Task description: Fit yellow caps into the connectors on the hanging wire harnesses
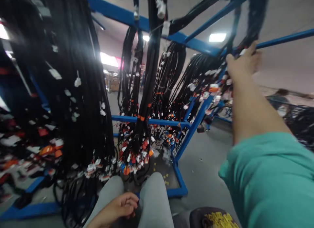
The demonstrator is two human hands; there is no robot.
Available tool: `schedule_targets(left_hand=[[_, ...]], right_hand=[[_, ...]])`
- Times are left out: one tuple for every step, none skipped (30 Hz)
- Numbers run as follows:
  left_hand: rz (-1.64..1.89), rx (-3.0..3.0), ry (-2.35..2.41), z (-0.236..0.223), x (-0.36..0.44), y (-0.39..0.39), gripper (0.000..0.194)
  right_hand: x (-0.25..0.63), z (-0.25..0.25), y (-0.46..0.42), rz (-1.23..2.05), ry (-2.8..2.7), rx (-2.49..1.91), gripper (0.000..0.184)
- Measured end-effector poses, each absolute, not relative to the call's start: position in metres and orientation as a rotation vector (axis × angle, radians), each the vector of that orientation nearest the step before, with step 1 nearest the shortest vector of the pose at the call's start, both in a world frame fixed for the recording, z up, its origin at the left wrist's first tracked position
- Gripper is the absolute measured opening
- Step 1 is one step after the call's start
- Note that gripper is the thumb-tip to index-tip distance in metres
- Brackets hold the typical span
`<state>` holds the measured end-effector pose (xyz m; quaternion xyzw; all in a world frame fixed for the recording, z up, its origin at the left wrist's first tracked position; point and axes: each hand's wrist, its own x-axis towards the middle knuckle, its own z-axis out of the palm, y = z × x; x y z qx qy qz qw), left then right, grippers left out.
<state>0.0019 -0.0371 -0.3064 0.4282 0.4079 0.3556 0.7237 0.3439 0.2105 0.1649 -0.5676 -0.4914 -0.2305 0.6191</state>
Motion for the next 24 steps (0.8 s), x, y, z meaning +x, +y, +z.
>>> schedule_targets(left_hand=[[0.781,0.939,0.893,-0.303,-0.002,-0.040,0.066],[0.784,0.935,0.894,-0.299,-0.005,-0.042,0.062],[0.779,0.932,0.891,-0.294,-0.008,-0.043,0.058],[0.780,0.925,0.896,-0.291,-0.010,-0.044,0.055],[0.779,0.919,0.904,-0.289,-0.011,-0.044,0.053],[0.775,0.913,0.915,-0.289,-0.011,-0.044,0.051],[0.766,0.900,0.923,-0.291,-0.010,-0.043,0.050],[0.754,0.885,0.931,-0.295,-0.007,-0.043,0.049],[0.736,0.867,0.938,-0.300,-0.005,-0.043,0.048],[0.715,0.848,0.945,-0.306,-0.002,-0.043,0.048],[0.691,0.829,0.955,-0.311,0.002,-0.043,0.048],[0.667,0.813,0.967,-0.317,0.004,-0.044,0.048],[0.645,0.802,0.980,-0.322,0.007,-0.044,0.049],[0.624,0.793,0.992,-0.326,0.009,-0.044,0.049],[0.609,0.787,1.002,-0.329,0.011,-0.044,0.050],[0.596,0.785,1.010,-0.332,0.012,-0.044,0.050],[0.585,0.786,1.018,-0.333,0.013,-0.044,0.050],[0.575,0.790,1.024,-0.334,0.013,-0.043,0.051],[0.564,0.796,1.029,-0.335,0.013,-0.043,0.051],[0.554,0.803,1.032,-0.334,0.013,-0.042,0.051],[0.546,0.809,1.033,-0.334,0.013,-0.042,0.050],[0.543,0.812,1.030,-0.333,0.013,-0.041,0.049],[0.548,0.812,1.027,-0.331,0.014,-0.040,0.048],[0.561,0.811,1.028,-0.329,0.014,-0.040,0.048]], right_hand=[[0.336,0.143,0.207,-0.562,-1.063,-1.382,0.081],[0.327,0.117,0.201,-0.603,-1.076,-1.406,0.084],[0.316,0.087,0.193,-0.667,-1.154,-1.345,0.080],[0.304,0.054,0.184,-0.700,-1.246,-1.255,0.071],[0.289,0.019,0.176,-0.665,-1.322,-1.197,0.064],[0.272,-0.018,0.169,-0.552,-1.428,-1.174,0.057],[0.253,-0.054,0.163,-0.370,-1.534,-1.146,0.049],[0.234,-0.089,0.159,-0.103,-1.669,-1.109,0.039],[0.214,-0.122,0.157,0.196,-1.784,-1.078,0.034],[0.195,-0.150,0.156,0.325,-1.836,-1.069,0.034],[0.177,-0.174,0.157,0.393,-1.851,-1.063,0.039],[0.161,-0.192,0.159,0.491,-1.863,-1.035,0.045],[0.148,-0.204,0.161,0.599,-1.847,-0.996,0.051],[0.139,-0.212,0.164,0.662,-1.820,-0.985,0.054],[0.133,-0.216,0.167,0.716,-1.795,-0.993,0.053],[0.131,-0.216,0.168,0.749,-1.774,-1.020,0.049],[0.131,-0.215,0.168,0.757,-1.764,-1.059,0.043],[0.134,-0.213,0.167,0.769,-1.764,-1.091,0.037],[0.138,-0.210,0.163,0.807,-1.767,-1.099,0.033],[0.144,-0.207,0.158,0.877,-1.763,-1.076,0.031],[0.149,-0.204,0.152,0.983,-1.746,-1.032,0.030],[0.155,-0.201,0.145,1.121,-1.712,-0.976,0.031],[0.160,-0.199,0.138,1.283,-1.663,-0.921,0.033],[0.165,-0.197,0.131,1.435,-1.602,-0.874,0.036]])
